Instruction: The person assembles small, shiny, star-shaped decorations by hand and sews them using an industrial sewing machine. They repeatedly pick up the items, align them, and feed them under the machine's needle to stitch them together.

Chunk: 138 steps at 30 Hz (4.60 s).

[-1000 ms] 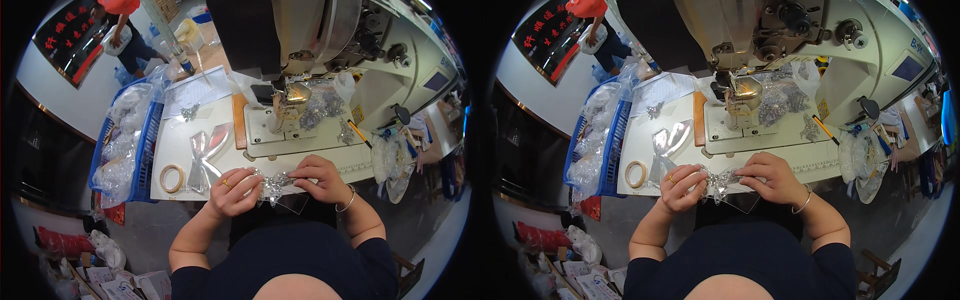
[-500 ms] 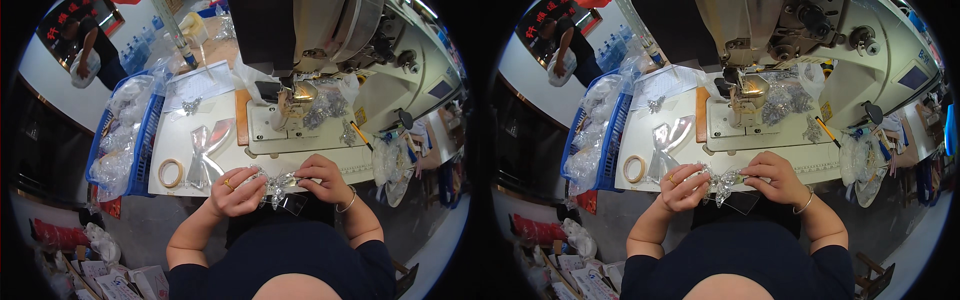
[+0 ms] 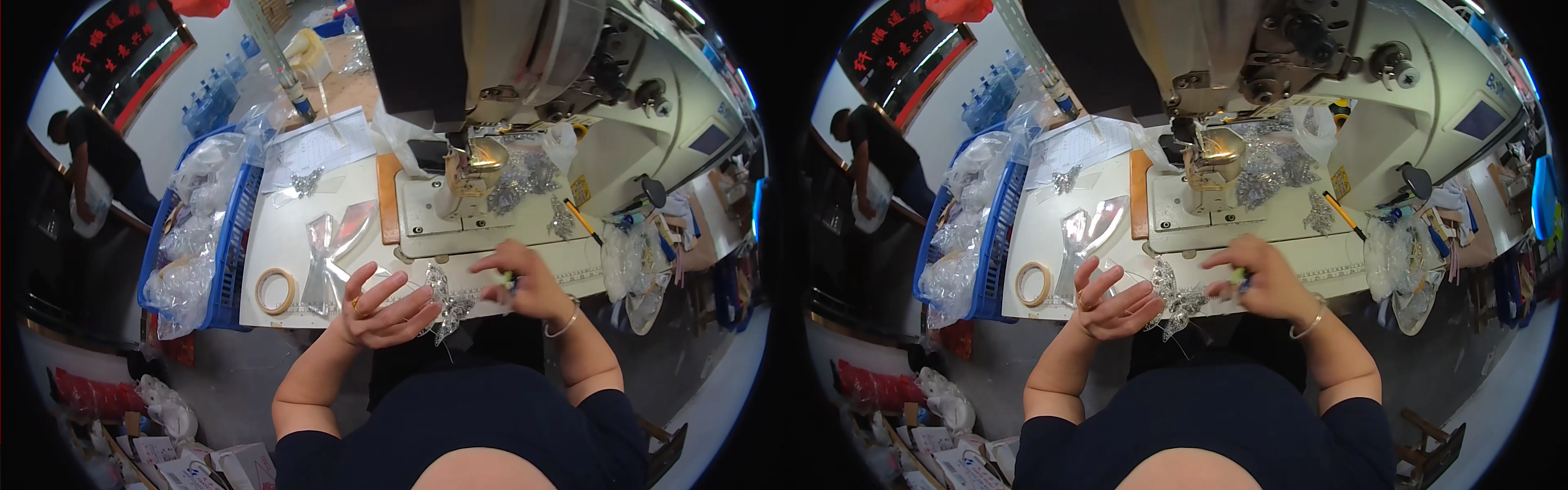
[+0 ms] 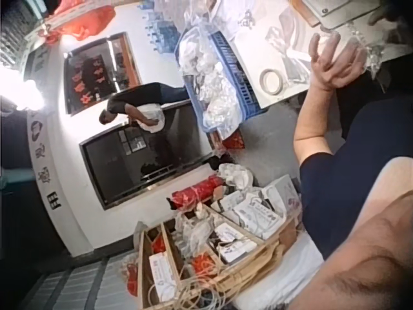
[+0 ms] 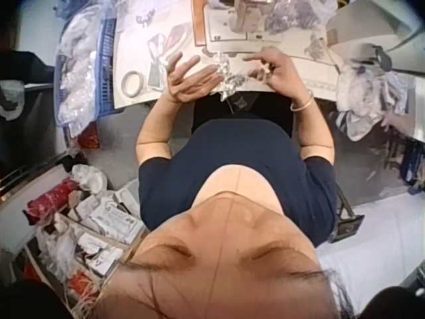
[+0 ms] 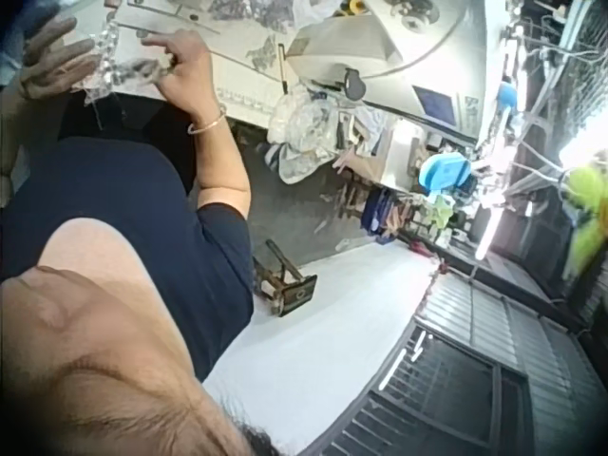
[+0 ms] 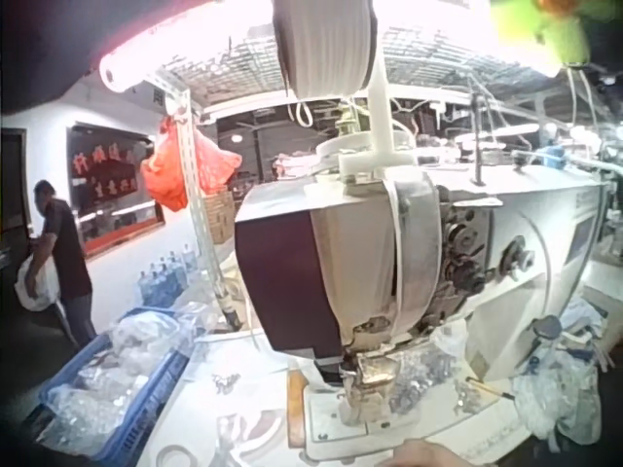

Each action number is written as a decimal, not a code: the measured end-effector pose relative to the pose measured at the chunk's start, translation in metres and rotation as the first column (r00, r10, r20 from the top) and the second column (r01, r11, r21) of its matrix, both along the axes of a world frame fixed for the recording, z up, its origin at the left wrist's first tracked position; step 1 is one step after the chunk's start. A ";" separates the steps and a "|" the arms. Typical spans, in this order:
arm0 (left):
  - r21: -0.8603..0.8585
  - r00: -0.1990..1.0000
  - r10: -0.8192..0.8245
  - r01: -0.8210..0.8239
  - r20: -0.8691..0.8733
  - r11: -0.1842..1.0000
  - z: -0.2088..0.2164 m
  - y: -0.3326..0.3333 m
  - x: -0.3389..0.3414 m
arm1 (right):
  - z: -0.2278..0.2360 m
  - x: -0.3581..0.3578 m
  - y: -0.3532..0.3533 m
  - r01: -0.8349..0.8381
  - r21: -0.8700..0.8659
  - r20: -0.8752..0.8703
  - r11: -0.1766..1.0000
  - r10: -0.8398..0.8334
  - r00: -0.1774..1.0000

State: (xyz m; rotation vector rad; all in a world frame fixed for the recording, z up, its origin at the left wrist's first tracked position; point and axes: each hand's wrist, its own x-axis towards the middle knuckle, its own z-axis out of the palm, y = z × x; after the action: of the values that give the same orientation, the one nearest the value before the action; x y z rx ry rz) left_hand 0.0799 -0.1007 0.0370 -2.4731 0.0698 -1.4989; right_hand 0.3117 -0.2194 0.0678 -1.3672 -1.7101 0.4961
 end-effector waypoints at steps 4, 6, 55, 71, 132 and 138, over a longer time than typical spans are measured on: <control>-0.001 0.988 0.107 -0.108 0.115 0.994 -0.013 0.002 0.010 | -0.014 -0.021 0.020 -0.258 -0.141 -0.217 0.956 0.224 0.950; -0.448 0.957 0.155 -0.030 0.244 0.894 -0.011 -0.003 0.014 | -0.015 -0.022 0.024 -0.191 -0.029 -0.126 0.981 0.186 0.974; -0.330 0.573 0.051 0.539 0.818 -0.775 -0.038 -0.048 0.057 | 0.011 -0.023 0.065 0.063 -0.154 -0.067 0.986 -0.074 0.995; -0.297 0.530 0.171 0.683 0.831 -0.668 -0.045 -0.035 0.050 | 0.002 0.006 0.066 0.137 0.004 -0.079 0.991 -0.136 0.988; -0.307 0.579 0.151 0.615 0.801 -0.726 -0.055 -0.048 0.048 | -0.016 -0.031 0.074 0.005 -0.215 -0.153 0.977 -0.039 0.987; -0.289 0.566 0.153 0.613 0.810 -0.735 -0.057 -0.047 0.048 | -0.017 -0.030 0.073 0.000 -0.222 -0.159 0.975 -0.036 0.987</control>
State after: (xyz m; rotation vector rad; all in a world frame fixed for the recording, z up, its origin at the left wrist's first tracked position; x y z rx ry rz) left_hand 0.1278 -0.1479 -0.0196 -2.4137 -1.1995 -4.5526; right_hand 0.2817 -0.1460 0.0509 -1.4549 -1.5438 0.7864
